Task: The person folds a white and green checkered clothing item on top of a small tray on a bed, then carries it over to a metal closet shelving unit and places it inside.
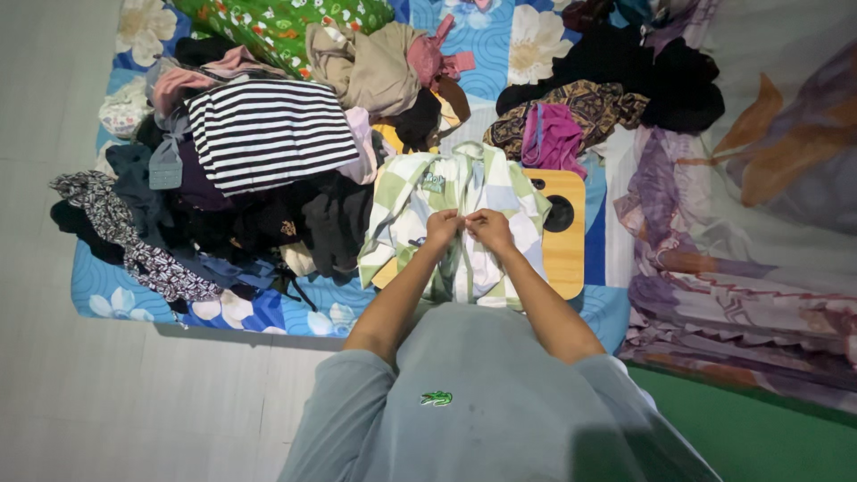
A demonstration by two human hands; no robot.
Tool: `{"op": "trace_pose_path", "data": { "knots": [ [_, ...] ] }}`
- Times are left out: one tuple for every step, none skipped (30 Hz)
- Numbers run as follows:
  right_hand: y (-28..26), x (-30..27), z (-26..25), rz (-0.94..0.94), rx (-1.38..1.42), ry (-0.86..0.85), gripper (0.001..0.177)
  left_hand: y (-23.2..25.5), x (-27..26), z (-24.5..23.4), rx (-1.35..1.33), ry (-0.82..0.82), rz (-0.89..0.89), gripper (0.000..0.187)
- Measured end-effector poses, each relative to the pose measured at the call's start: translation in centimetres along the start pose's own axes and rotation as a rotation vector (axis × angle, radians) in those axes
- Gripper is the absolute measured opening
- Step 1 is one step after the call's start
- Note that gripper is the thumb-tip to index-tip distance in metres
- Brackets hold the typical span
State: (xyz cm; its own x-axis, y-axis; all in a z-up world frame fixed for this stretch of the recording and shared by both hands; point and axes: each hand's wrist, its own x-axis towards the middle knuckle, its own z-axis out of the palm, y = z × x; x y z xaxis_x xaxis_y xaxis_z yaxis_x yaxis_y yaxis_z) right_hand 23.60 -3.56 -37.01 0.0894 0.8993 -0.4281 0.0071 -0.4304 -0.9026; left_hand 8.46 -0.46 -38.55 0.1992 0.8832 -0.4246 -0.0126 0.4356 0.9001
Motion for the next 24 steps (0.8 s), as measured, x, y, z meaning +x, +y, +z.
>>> {"op": "trace_pose_path", "data": {
  "knots": [
    [-0.1,0.1,-0.1,-0.002,0.000,0.000,0.013,0.1,0.1,0.0,0.000,0.000,0.002,0.020],
    [-0.2,0.3,-0.3,-0.018,-0.004,-0.018,0.012,0.1,0.1,-0.1,-0.067,-0.025,-0.022,0.020],
    [-0.2,0.3,-0.5,-0.032,-0.008,-0.037,0.011,0.1,0.1,-0.1,-0.133,-0.049,-0.048,0.021],
    [-0.3,0.4,-0.8,-0.031,-0.008,-0.037,0.011,0.2,0.2,0.0,-0.133,-0.049,-0.049,0.021],
    [-0.3,0.4,-1.0,0.015,0.073,-0.022,0.012,0.2,0.2,0.1,-0.122,-0.080,-0.067,0.023],
    [-0.3,0.5,-1.2,0.060,0.153,-0.006,0.013,0.2,0.3,0.1,-0.110,-0.112,-0.086,0.025],
    [-0.3,0.5,-1.2,0.064,0.156,-0.005,0.013,0.3,0.6,0.1,-0.109,-0.112,-0.090,0.025],
    [-0.3,0.6,-1.2,0.074,0.166,0.028,0.014,0.5,0.9,0.2,-0.192,-0.081,-0.206,0.027],
    [-0.3,0.6,-1.3,0.085,0.174,0.061,0.015,0.6,1.0,0.3,-0.276,-0.048,-0.322,0.029],
    [-0.3,0.5,-1.3,0.088,0.175,0.062,0.015,0.5,0.9,0.2,-0.275,-0.049,-0.325,0.029],
    [-0.3,0.5,-1.2,0.063,0.185,0.077,0.014,0.5,0.8,0.2,-0.289,-0.067,-0.260,0.028],
    [-0.3,0.5,-1.2,0.038,0.194,0.091,0.012,0.4,0.6,0.2,-0.302,-0.085,-0.195,0.029],
    [-0.3,0.4,-1.2,0.039,0.195,0.092,0.012,0.5,0.5,0.3,-0.301,-0.085,-0.195,0.029],
    [-0.3,0.1,-1.2,0.041,0.140,0.104,0.010,0.5,0.4,0.6,-0.247,-0.099,-0.146,0.027],
    [-0.3,0.0,-1.2,0.042,0.086,0.116,0.009,0.6,0.4,0.8,-0.193,-0.112,-0.096,0.027],
    [-0.4,0.0,-1.3,0.041,0.087,0.117,0.009,0.7,0.4,1.0,-0.191,-0.113,-0.096,0.027],
    [-0.5,0.1,-1.4,0.038,0.072,0.114,0.010,0.8,0.4,1.2,-0.217,-0.086,-0.101,0.029],
    [-0.6,0.1,-1.4,0.035,0.056,0.111,0.011,0.8,0.4,1.3,-0.243,-0.058,-0.105,0.031],
    [-0.7,0.1,-1.4,0.035,0.056,0.110,0.011,0.9,0.5,1.4,-0.243,-0.057,-0.104,0.031],
    [-0.7,0.2,-1.5,0.038,0.027,0.104,0.015,1.0,0.7,1.6,-0.207,-0.024,-0.109,0.033],
    [-0.7,0.1,-1.5,0.042,-0.001,0.096,0.018,1.1,0.8,1.6,-0.171,0.009,-0.115,0.035],
    [-0.7,0.0,-1.4,0.042,-0.002,0.095,0.018,1.1,0.8,1.5,-0.171,0.011,-0.116,0.035],
    [-0.6,0.0,-1.3,0.043,-0.037,0.073,0.021,1.2,0.9,1.4,-0.204,0.032,-0.095,0.034],
    [-0.6,-0.1,-1.3,0.044,-0.072,0.051,0.023,1.2,0.8,1.3,-0.237,0.053,-0.073,0.033]
  ]
}}
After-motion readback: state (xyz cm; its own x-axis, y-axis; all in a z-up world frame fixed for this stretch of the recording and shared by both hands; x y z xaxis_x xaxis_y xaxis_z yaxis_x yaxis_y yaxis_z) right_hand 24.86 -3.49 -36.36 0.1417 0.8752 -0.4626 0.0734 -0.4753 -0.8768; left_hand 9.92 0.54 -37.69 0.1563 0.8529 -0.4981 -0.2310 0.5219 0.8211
